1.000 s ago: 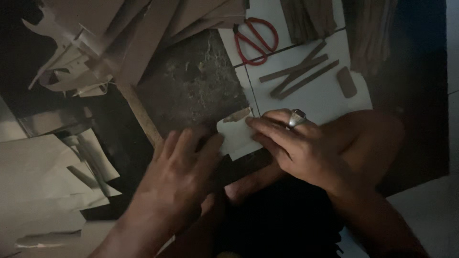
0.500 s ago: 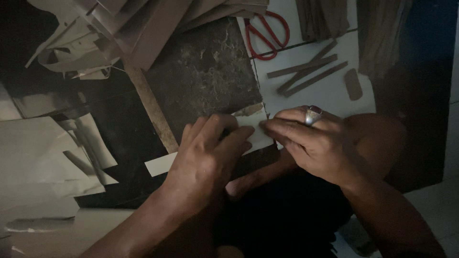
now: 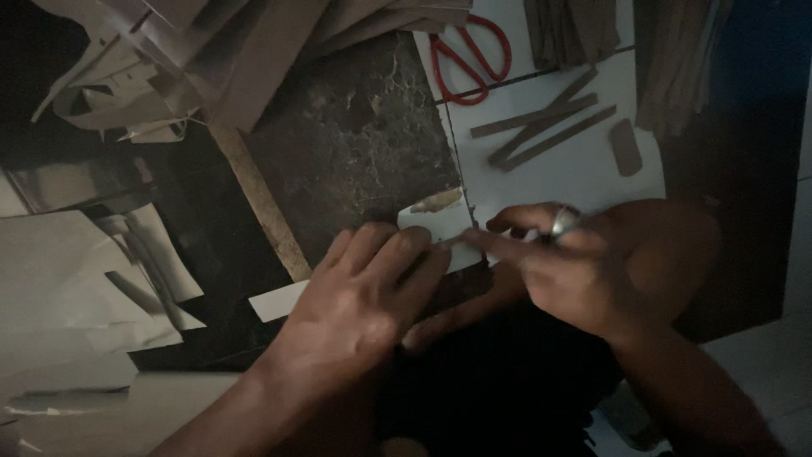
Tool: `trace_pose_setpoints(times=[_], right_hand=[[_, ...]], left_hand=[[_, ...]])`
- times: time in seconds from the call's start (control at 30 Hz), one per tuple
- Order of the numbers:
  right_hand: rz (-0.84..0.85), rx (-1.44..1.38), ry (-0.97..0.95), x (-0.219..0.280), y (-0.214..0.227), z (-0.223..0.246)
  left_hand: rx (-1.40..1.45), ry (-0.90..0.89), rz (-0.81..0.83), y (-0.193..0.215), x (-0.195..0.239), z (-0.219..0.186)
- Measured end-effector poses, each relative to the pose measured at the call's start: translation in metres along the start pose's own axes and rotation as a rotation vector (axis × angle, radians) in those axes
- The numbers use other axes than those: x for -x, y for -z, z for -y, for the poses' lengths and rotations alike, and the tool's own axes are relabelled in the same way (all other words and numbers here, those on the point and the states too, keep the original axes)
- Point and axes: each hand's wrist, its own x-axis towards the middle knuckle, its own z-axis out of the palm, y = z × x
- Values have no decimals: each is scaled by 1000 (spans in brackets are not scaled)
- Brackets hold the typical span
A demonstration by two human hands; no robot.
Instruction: The person is sitting on the floor and applying glue to the edge of a small white paper piece using a small brush. They then press the glued edge onto a larger piece of paper or cardboard. The person repeats this process with multiple small paper pieces.
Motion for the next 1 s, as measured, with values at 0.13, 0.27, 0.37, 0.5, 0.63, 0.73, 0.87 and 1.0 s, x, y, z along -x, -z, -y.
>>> trace_pose_setpoints(times=[0.13, 0.27, 0.37, 0.5, 0.63, 0.73, 0.87, 1.0], right_hand=[[-221, -467, -500, 2, -28, 8], [-273, -464, -532, -3, -52, 12], [-280, -582, -611, -9, -52, 12], [-247, -698, -662, -16, -48, 10], [-241, -801, -781, -17, -48, 6], [-203, -788, -853, -17, -46, -1], [-139, -690, -786, -17, -42, -12], [-169, -708, -779, -19, -42, -21]], left_hand=[[59, 25, -83, -11, -9, -7], [27, 48, -102, -23, -17, -11], [42, 59, -93, -25, -15, -9], [50, 67, -84, -25, -10, -6], [-11, 61, -80, -27, -9, -4], [-8, 60, -76, -28, -9, -3], [-1, 51, -39, -28, -10, -3], [-27, 53, -42, -27, -13, -5]])
